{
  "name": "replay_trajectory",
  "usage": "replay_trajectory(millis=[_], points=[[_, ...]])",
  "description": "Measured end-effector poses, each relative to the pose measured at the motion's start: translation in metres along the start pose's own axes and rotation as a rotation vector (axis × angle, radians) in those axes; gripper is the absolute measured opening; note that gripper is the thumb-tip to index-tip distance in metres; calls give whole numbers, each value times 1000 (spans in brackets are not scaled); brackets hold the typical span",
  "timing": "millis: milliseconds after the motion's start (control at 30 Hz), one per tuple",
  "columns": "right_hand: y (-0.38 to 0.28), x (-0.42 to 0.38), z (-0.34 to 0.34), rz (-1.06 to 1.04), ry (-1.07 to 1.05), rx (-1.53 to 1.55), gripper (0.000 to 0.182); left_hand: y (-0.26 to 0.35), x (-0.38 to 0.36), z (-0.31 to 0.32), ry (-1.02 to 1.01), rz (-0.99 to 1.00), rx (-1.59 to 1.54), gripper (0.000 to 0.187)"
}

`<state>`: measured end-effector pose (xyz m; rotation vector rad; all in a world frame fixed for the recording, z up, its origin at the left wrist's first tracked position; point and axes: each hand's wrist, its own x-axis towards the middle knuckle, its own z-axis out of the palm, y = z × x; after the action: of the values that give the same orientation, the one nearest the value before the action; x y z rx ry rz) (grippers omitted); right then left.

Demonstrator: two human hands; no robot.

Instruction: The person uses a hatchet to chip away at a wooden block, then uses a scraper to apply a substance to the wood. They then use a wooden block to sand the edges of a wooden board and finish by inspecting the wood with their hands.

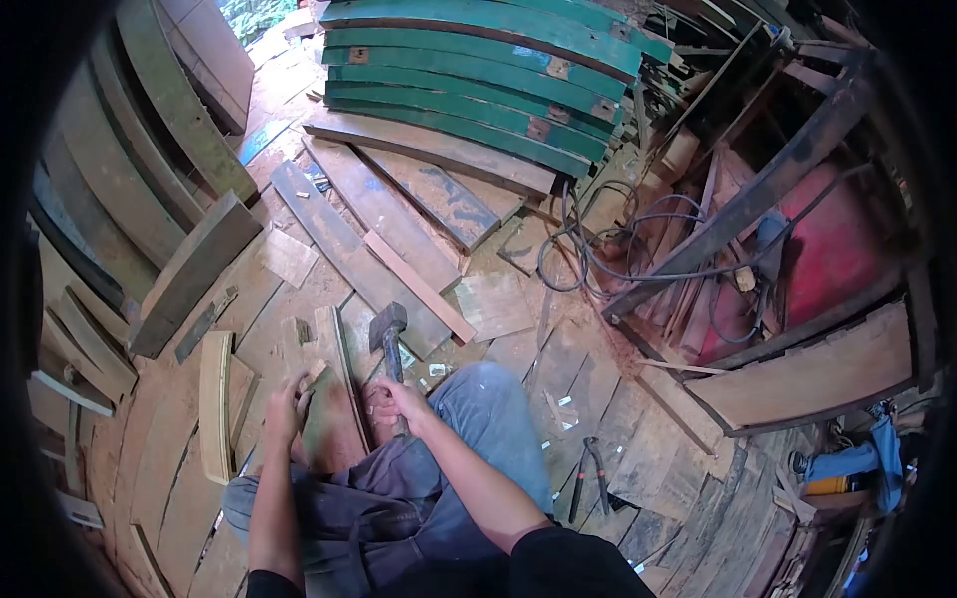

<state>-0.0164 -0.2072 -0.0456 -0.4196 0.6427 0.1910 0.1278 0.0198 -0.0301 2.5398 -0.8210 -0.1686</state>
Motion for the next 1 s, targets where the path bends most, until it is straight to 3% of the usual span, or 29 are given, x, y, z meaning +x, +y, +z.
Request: replay_trajectory(millis=[400, 733, 800, 1000], points=[[3, -1, -1, -32, 20, -132, 32, -13, 2, 10, 201, 227, 70, 33], [6, -10, 13, -119, 138, -328, 28, -20, 4, 14, 196, 222, 128, 26], [15, -9, 8, -85, 161, -339, 28, -29, 4, 23, 251, 242, 128, 36], [7, -2, 9, -17, 83, -342, 34, -25, 4, 14, 195, 179, 15, 30]])
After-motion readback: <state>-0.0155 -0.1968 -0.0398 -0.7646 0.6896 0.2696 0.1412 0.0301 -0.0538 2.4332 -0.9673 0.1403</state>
